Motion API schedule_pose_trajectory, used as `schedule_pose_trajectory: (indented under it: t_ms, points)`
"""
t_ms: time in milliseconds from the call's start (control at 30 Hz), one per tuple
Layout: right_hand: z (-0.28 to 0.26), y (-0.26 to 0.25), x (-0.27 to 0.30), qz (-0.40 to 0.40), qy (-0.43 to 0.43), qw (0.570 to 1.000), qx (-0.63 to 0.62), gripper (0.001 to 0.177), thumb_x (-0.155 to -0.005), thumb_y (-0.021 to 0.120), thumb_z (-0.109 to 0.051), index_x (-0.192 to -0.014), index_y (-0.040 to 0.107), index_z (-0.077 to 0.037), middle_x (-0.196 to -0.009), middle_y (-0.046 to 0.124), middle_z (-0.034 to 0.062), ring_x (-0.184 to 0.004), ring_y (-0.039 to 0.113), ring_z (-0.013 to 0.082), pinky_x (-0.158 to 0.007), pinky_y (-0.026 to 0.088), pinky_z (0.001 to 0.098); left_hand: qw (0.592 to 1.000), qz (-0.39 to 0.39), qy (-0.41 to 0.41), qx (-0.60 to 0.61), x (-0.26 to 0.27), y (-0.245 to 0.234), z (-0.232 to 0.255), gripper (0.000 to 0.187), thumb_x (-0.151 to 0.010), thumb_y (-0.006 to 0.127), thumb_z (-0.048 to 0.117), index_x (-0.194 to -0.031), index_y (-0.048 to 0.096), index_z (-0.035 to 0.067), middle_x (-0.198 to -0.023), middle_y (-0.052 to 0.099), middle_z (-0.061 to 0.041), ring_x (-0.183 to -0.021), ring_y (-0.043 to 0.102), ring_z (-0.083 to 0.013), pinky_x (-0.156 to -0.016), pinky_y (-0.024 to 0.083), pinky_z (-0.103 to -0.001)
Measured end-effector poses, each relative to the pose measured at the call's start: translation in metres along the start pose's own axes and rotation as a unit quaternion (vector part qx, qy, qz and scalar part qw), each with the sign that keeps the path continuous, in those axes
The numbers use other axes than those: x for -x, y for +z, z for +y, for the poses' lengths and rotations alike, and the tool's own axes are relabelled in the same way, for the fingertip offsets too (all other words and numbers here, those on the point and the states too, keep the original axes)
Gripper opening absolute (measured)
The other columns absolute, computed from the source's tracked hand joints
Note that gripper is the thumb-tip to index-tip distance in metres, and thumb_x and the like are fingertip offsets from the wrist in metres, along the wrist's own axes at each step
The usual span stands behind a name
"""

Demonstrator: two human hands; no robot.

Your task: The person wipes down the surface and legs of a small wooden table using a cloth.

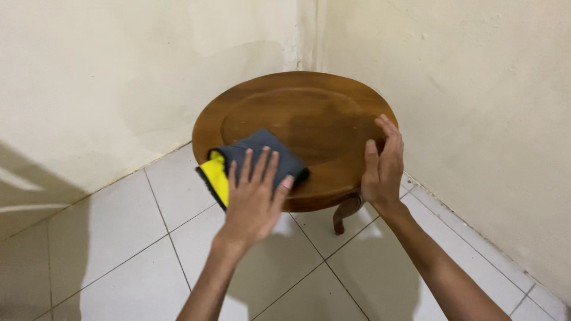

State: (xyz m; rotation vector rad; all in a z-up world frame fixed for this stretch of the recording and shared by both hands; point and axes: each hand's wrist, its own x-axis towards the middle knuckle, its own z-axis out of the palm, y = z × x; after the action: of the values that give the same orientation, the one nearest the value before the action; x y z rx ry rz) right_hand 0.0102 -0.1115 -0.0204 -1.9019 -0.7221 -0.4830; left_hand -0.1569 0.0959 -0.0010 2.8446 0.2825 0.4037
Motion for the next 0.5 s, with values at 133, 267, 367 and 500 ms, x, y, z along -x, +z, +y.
schedule_pose_trajectory:
  t_ms: [133, 267, 367, 500]
  points:
    - [0.019, -0.002, 0.003, 0.034, 0.003, 0.981, -0.189, 0.075, -0.113, 0.025, -0.059, -0.158, 0.024, 0.001, -0.167, 0.027, 0.0244, -0.160, 0.029, 0.0365, -0.134, 0.023, 0.0470, 0.994, -0.020, 0.092, 0.046, 0.000, 0.003, 0.051, 0.073, -0.106, 0.028, 0.052, -0.157, 0.031, 0.001, -0.165, 0.027, -0.019, -0.152, 0.015, -0.0407, -0.120, 0.007, -0.060]
    - [0.032, -0.013, -0.001, 0.025, 0.039, 0.950, -0.308, 0.079, -0.109, 0.023, -0.062, -0.160, 0.015, -0.002, -0.167, 0.020, 0.0247, -0.159, 0.025, 0.0361, -0.132, 0.019, 0.0459, 0.978, 0.025, 0.208, 0.020, -0.013, 0.020, 0.088, 0.066, -0.107, 0.036, 0.048, -0.156, 0.040, 0.002, -0.165, 0.035, -0.018, -0.153, 0.027, -0.0414, -0.122, 0.020, -0.060]
    - [0.032, -0.022, -0.003, 0.022, 0.083, 0.939, -0.332, 0.080, -0.107, 0.017, -0.063, -0.160, 0.015, -0.004, -0.166, 0.023, 0.0242, -0.158, 0.026, 0.0349, -0.131, 0.021, 0.0452, 0.969, 0.041, 0.240, 0.033, -0.044, 0.045, 0.108, 0.060, -0.106, 0.039, 0.045, -0.153, 0.045, 0.007, -0.162, 0.037, -0.017, -0.150, 0.030, -0.0418, -0.118, 0.023, -0.063]
    - [0.031, -0.034, -0.007, 0.022, 0.139, 0.920, -0.365, 0.081, -0.105, 0.013, -0.063, -0.160, 0.019, -0.005, -0.162, 0.032, 0.0251, -0.155, 0.030, 0.0340, -0.127, 0.025, 0.0457, 0.969, 0.038, 0.243, 0.039, -0.086, 0.073, 0.126, 0.058, -0.104, 0.040, 0.043, -0.153, 0.046, 0.011, -0.163, 0.037, -0.014, -0.150, 0.031, -0.0399, -0.118, 0.023, -0.063]
